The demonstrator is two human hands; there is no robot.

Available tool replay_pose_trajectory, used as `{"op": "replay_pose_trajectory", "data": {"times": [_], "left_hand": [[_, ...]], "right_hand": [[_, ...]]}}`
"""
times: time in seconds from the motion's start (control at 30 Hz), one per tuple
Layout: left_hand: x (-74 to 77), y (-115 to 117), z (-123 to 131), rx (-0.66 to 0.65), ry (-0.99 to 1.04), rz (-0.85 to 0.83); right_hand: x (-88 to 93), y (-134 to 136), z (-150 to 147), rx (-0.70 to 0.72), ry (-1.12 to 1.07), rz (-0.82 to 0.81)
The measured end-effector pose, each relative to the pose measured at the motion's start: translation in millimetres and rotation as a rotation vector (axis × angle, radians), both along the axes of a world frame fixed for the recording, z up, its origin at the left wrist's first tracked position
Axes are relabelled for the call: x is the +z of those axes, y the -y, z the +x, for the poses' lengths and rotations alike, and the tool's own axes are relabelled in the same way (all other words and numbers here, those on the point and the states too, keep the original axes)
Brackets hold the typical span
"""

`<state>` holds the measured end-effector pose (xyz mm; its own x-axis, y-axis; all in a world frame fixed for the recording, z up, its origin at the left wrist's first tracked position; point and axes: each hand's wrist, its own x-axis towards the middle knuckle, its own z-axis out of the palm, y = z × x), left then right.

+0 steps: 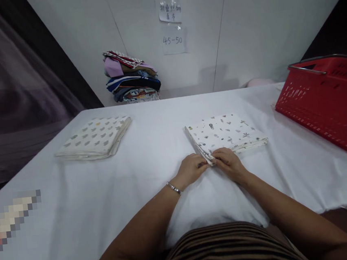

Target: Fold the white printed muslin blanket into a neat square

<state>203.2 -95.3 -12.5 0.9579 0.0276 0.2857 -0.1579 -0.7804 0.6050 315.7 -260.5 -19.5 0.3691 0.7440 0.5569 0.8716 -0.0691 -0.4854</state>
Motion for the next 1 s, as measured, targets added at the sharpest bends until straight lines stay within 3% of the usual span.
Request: {"op": "replay_pose_trajectory", "data": {"times": [0.3,0.5,0.67,1.0], "left_hand": [[-5.8,3.0,1.0,0.031,-0.019,-0.178],[-5.8,0.0,1.2,0.019,-0.028,-0.251],[-4.4,-2.6,1.4,0.189,-0.037,-0.190],[5.8,18.4,-1.3,0.199,0.004,0.023]], "right_hand": [[1.9,3.1,0.1,0.062,0.114,-0.062],[1.0,2.2,0.5,0.039,0.074,-0.053],[0.4,1.7,-0.2,0.001,-0.044,-0.001],[-2.0,1.2,-0.1,-0.025,-0.091,0.051]]}}
